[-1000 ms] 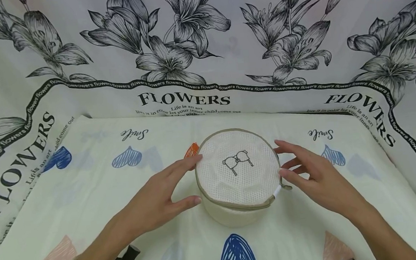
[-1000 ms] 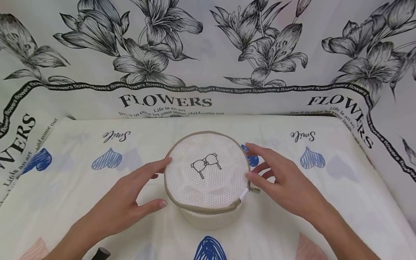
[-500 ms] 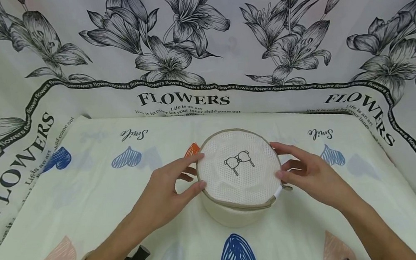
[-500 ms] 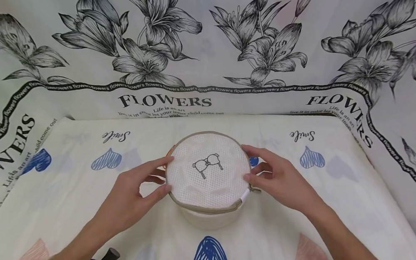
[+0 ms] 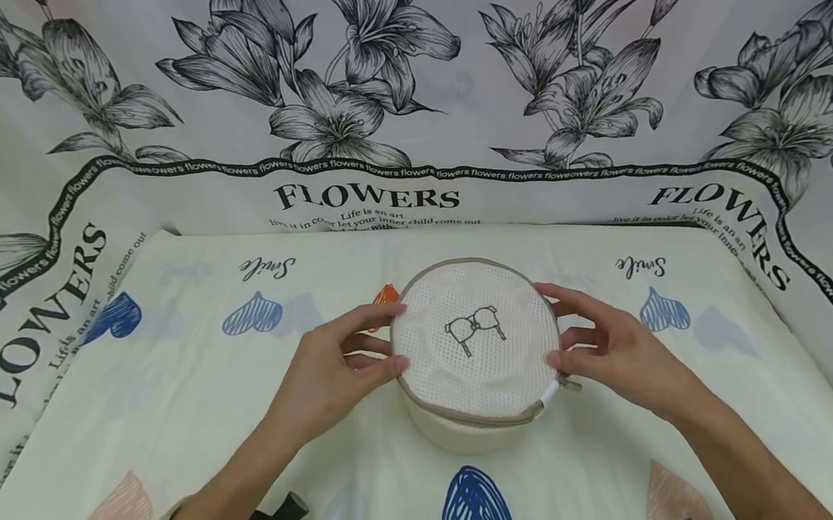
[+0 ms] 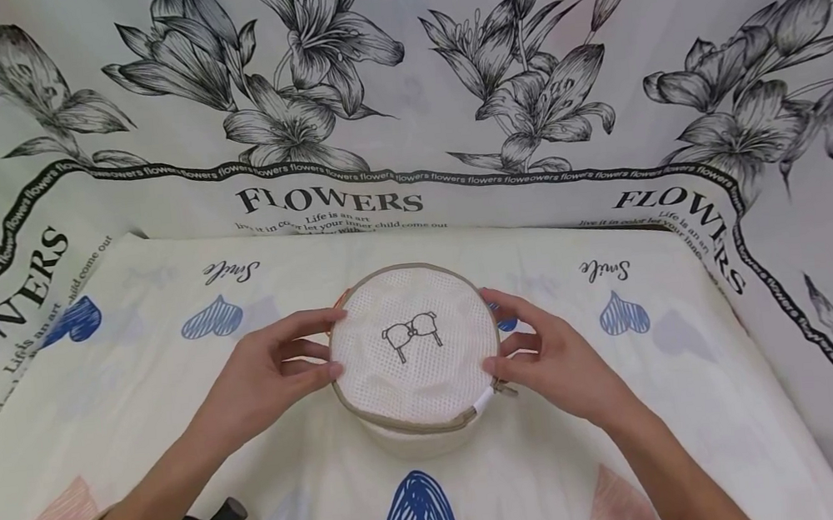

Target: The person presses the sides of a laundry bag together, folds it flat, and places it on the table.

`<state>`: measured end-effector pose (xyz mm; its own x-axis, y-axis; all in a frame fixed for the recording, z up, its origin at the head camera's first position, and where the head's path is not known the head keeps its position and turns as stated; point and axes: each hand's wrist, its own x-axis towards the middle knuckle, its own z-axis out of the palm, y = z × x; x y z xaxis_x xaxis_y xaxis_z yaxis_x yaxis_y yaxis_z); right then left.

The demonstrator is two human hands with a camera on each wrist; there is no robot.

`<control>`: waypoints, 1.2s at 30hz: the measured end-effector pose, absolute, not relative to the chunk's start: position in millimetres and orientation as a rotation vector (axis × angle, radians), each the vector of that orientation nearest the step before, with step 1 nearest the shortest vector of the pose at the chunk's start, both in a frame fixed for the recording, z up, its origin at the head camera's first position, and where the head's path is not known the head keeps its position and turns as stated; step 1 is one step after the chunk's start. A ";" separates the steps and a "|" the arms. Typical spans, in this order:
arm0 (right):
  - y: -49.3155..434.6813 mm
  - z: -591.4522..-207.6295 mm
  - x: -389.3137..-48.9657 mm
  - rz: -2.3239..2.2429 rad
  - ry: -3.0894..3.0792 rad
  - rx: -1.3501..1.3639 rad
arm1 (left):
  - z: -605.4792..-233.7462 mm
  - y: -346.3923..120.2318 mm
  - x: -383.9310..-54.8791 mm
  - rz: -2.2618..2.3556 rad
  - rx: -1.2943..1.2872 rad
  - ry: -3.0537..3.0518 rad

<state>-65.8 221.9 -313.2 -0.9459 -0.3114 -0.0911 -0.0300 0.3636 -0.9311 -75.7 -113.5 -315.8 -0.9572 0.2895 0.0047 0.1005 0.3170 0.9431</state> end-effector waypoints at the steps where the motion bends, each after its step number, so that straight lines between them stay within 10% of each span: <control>1: 221.7 -314.5 -65.9 -1.621 2.367 -0.308 | -316.0 -113.2 -76.2 1.714 0.351 2.397; 36: 210.6 -345.0 -58.2 -1.750 2.204 -0.236 | -336.0 -103.1 -86.1 1.790 0.241 2.211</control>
